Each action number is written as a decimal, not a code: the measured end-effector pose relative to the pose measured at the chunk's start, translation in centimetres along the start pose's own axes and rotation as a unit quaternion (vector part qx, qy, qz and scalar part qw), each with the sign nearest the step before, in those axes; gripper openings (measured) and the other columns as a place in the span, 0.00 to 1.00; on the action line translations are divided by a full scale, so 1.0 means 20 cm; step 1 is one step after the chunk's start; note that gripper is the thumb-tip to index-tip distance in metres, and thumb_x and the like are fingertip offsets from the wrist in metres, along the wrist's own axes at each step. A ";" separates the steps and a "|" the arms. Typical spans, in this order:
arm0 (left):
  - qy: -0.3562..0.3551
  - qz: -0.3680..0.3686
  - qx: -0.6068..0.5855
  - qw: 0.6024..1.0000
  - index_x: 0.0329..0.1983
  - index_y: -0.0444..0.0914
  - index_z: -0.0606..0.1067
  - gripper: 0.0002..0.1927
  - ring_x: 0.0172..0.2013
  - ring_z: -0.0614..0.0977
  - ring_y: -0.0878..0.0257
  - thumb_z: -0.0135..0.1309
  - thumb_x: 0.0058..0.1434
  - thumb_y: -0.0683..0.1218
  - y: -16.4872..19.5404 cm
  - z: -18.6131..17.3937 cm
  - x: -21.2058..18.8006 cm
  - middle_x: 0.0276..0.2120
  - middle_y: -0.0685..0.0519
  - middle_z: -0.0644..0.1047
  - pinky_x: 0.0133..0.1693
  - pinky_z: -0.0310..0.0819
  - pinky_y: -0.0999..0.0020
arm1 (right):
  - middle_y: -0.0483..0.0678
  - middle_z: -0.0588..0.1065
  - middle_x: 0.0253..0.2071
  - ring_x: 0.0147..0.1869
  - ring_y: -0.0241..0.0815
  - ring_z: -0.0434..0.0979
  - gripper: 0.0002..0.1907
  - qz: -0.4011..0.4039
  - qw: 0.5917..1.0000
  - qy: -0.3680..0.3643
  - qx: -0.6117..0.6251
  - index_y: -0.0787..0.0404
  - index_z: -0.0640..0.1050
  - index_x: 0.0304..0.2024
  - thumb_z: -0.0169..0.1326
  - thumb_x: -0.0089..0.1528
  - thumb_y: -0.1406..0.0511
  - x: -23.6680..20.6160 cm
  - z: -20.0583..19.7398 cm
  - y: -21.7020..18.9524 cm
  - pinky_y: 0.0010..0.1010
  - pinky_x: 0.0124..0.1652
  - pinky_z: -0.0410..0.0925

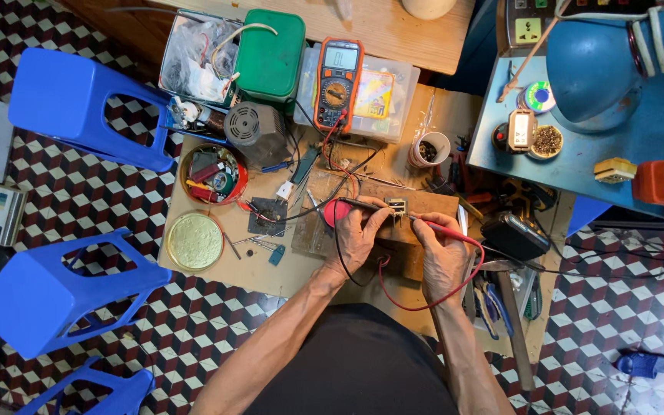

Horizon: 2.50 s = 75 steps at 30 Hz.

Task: The person uses a heat gun to warm a white electrical plug, then inserts and adjusts wires into its terminals. They test the connections with a multimeter and use pliers to trim or secure the wires.

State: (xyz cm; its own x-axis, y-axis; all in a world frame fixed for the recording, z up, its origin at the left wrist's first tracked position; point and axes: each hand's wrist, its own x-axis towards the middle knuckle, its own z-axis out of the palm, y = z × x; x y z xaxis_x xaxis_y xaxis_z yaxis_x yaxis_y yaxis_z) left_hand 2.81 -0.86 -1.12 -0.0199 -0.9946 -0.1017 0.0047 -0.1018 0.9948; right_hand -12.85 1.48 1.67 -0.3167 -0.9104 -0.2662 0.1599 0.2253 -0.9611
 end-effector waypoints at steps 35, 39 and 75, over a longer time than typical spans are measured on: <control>-0.019 -0.004 0.018 1.000 0.48 0.36 0.74 0.11 0.38 0.82 0.69 0.56 0.69 0.47 0.00 -0.03 0.04 0.35 0.54 0.82 0.42 0.77 0.73 | 0.46 0.80 0.45 0.48 0.31 0.77 0.09 0.021 1.000 -0.018 0.010 0.62 0.77 0.46 0.60 0.64 0.68 0.02 0.02 0.03 0.21 0.50 0.69; -0.028 -0.027 0.024 0.999 0.48 0.36 0.74 0.11 0.39 0.82 0.69 0.56 0.69 0.47 0.01 -0.03 0.03 0.36 0.54 0.82 0.43 0.77 0.73 | 0.45 0.80 0.44 0.48 0.31 0.77 0.09 0.015 1.000 -0.013 0.010 0.63 0.77 0.46 0.61 0.63 0.68 0.03 0.01 0.05 0.21 0.49 0.68; -0.041 -0.038 0.037 0.998 0.49 0.37 0.74 0.11 0.38 0.82 0.70 0.55 0.70 0.48 0.01 -0.06 0.04 0.35 0.54 0.83 0.41 0.76 0.73 | 0.45 0.80 0.43 0.47 0.31 0.77 0.08 0.017 1.000 -0.016 0.002 0.62 0.79 0.45 0.61 0.63 0.68 0.02 0.00 0.05 0.21 0.49 0.69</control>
State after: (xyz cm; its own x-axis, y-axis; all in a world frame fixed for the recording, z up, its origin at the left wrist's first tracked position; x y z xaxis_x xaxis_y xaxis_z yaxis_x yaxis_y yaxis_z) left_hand 3.98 -1.61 -1.08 -0.0994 -0.9788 -0.1794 -0.0728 -0.1726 0.9823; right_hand -12.79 1.31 0.54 -0.2808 -0.9128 -0.2966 0.1740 0.2555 -0.9510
